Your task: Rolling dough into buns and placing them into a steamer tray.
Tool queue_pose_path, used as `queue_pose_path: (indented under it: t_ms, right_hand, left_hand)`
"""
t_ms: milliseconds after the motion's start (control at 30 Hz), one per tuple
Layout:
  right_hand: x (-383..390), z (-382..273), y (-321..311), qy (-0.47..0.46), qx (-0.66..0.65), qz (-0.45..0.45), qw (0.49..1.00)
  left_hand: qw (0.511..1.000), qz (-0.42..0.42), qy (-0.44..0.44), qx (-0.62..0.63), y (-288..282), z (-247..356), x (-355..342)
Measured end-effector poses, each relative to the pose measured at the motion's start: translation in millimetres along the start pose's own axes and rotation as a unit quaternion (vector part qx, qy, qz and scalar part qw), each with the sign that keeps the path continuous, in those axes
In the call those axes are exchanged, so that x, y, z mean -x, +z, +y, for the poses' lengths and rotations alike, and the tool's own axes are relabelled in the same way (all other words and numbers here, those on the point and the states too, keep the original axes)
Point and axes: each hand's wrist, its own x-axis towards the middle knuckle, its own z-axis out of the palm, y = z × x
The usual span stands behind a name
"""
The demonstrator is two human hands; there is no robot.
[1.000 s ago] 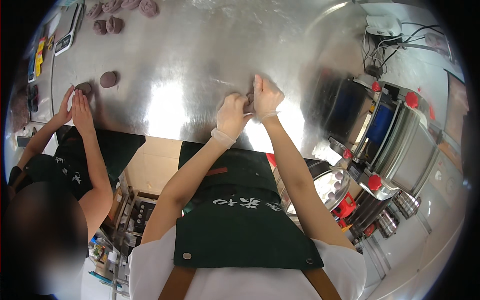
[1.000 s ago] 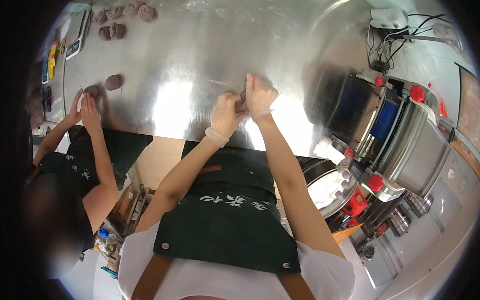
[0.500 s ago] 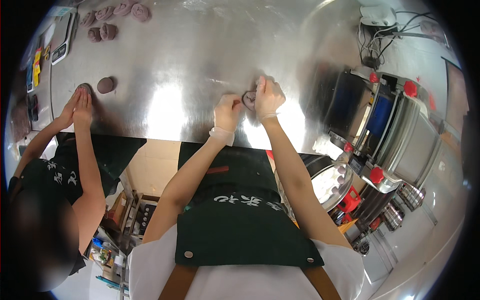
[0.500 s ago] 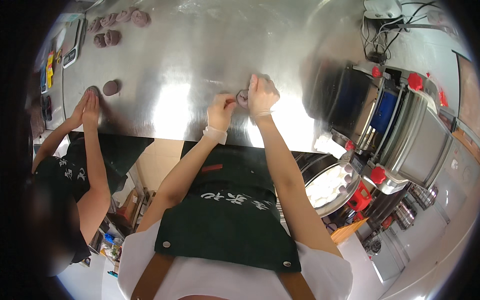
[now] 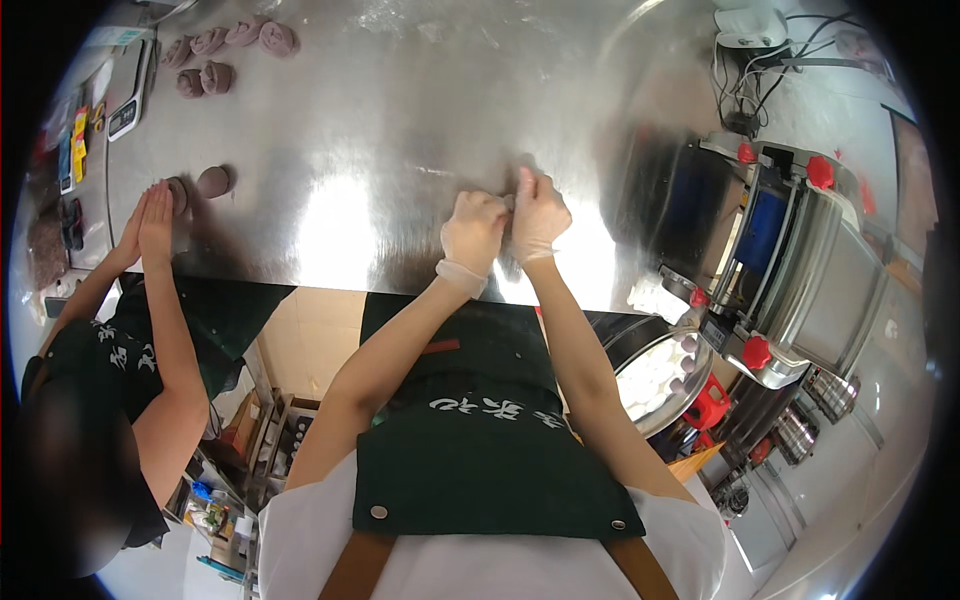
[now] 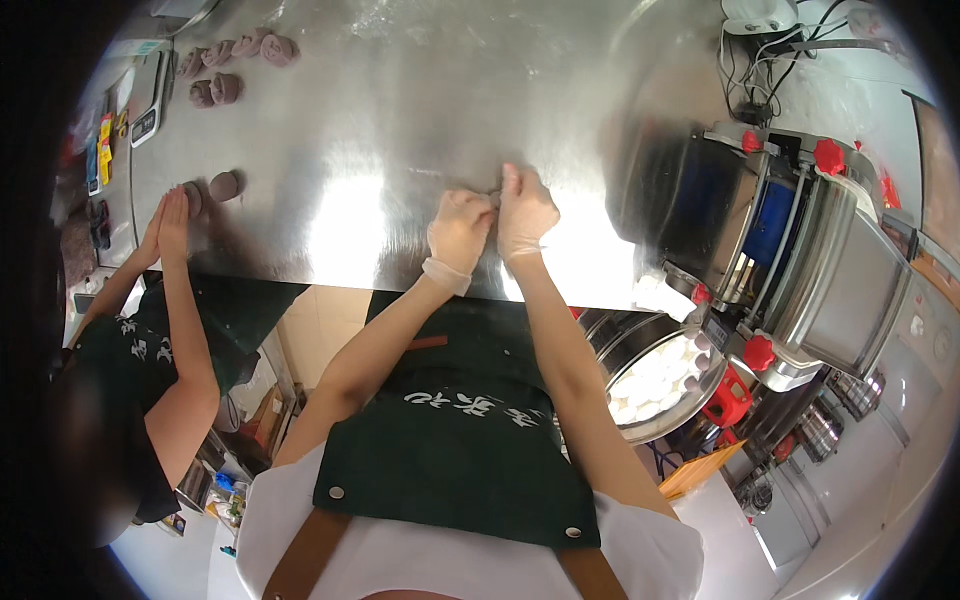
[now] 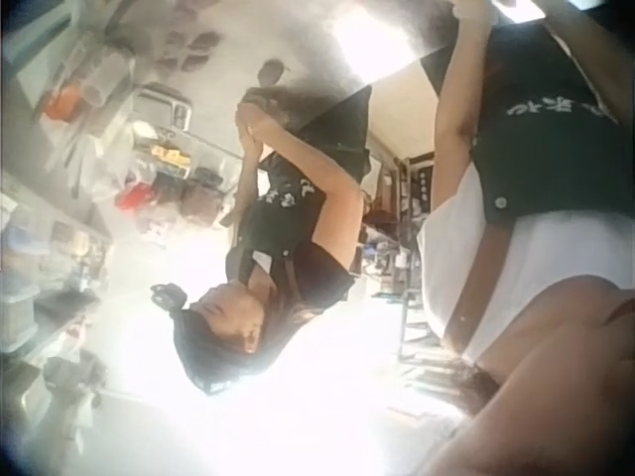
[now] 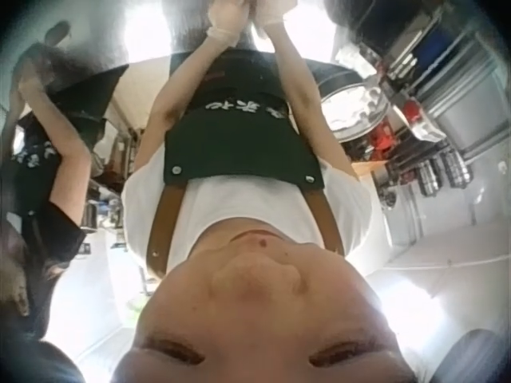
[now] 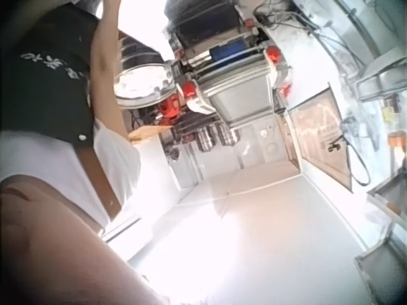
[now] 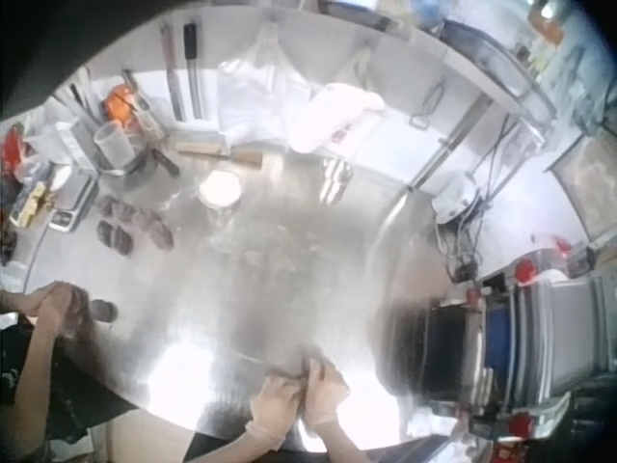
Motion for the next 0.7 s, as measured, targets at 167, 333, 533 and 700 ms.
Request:
queue_pose_path:
  t_ms: [167,333,533,700]
  right_hand:
    - [14,1,-4,-0.02,-0.004,-0.001,1.0]
    - [2,4,-8,-0.029,-0.105,-0.012,0.994]
    - [0,12,-24,0.089,-0.118,-0.04,0.988]
    - [18,7,-13,-0.07,-0.035,0.057,0.995]
  left_hand:
    - [0.967,0.002,0.248,-0.06,-9,-4,8]
    - [0.995,-0.073,0.068,-0.002,-2,-4,-7]
    - [0.975,-0.214,0.046,-0.04,7,1,-10]
    - [0.93,-0.077,0.349,-0.084,-4,-18,11]
